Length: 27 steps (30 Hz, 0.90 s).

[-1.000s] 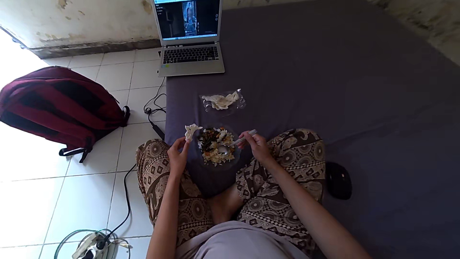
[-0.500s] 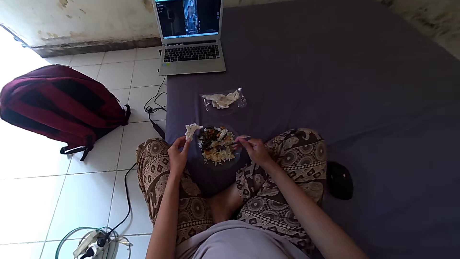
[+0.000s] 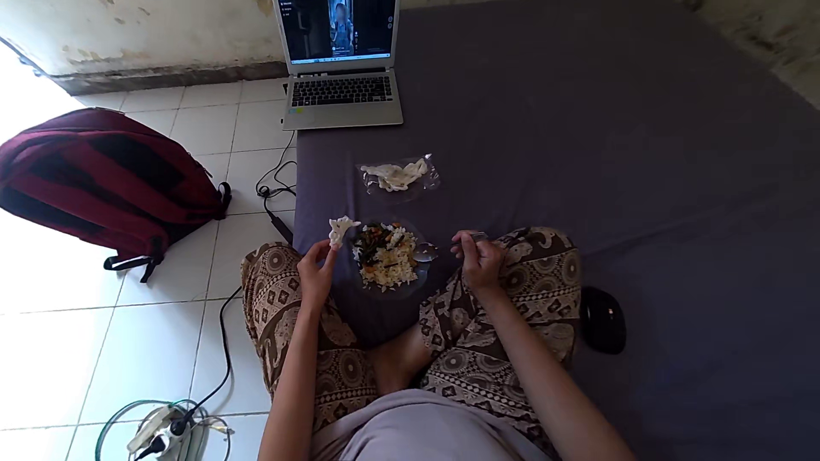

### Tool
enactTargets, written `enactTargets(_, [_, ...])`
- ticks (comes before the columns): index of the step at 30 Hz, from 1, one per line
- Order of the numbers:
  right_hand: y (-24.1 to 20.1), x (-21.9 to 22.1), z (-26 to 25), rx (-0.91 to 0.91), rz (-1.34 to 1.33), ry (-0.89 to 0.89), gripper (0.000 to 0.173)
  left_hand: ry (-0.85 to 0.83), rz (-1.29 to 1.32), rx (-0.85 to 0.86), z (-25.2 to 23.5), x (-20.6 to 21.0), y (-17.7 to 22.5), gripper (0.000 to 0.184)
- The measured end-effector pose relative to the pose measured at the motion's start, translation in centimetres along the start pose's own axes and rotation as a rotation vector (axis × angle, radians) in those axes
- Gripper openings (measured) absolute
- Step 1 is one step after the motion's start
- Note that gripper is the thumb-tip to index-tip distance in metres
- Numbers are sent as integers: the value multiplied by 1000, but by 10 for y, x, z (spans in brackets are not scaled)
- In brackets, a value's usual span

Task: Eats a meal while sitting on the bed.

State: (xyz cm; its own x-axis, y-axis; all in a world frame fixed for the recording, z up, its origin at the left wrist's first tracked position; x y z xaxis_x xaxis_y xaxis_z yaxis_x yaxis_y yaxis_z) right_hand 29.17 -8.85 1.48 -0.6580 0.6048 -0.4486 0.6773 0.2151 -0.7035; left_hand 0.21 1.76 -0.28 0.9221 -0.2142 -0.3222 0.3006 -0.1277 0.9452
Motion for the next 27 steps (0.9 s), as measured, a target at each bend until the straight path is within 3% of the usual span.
enactTargets(7, [4, 6, 0, -47, -184, -135, 34, -1, -6, -8, -2, 0, 0, 27])
enactTargets(14, [5, 6, -1, -7, -385, -148, 32, -2, 19, -6, -2, 1, -1, 27])
enactTargets(27, [-1, -4, -7, 238, -198, 41, 34, -31, -12, -38, -3, 3, -1, 26])
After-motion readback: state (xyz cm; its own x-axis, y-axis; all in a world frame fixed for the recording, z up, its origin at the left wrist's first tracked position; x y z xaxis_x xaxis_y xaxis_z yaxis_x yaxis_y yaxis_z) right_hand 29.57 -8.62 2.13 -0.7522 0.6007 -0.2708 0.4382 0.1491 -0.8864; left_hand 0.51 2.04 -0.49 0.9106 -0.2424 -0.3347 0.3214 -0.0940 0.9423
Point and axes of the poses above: each hand's wrist, its own z-axis away from the middle knuckle, its own x-axis out of the palm, y = z × x, the point moved 3 cm from there along -z, towards the middle knuckle, and after that the axes turned 4 degrees about -y, right-handed, at the moved point
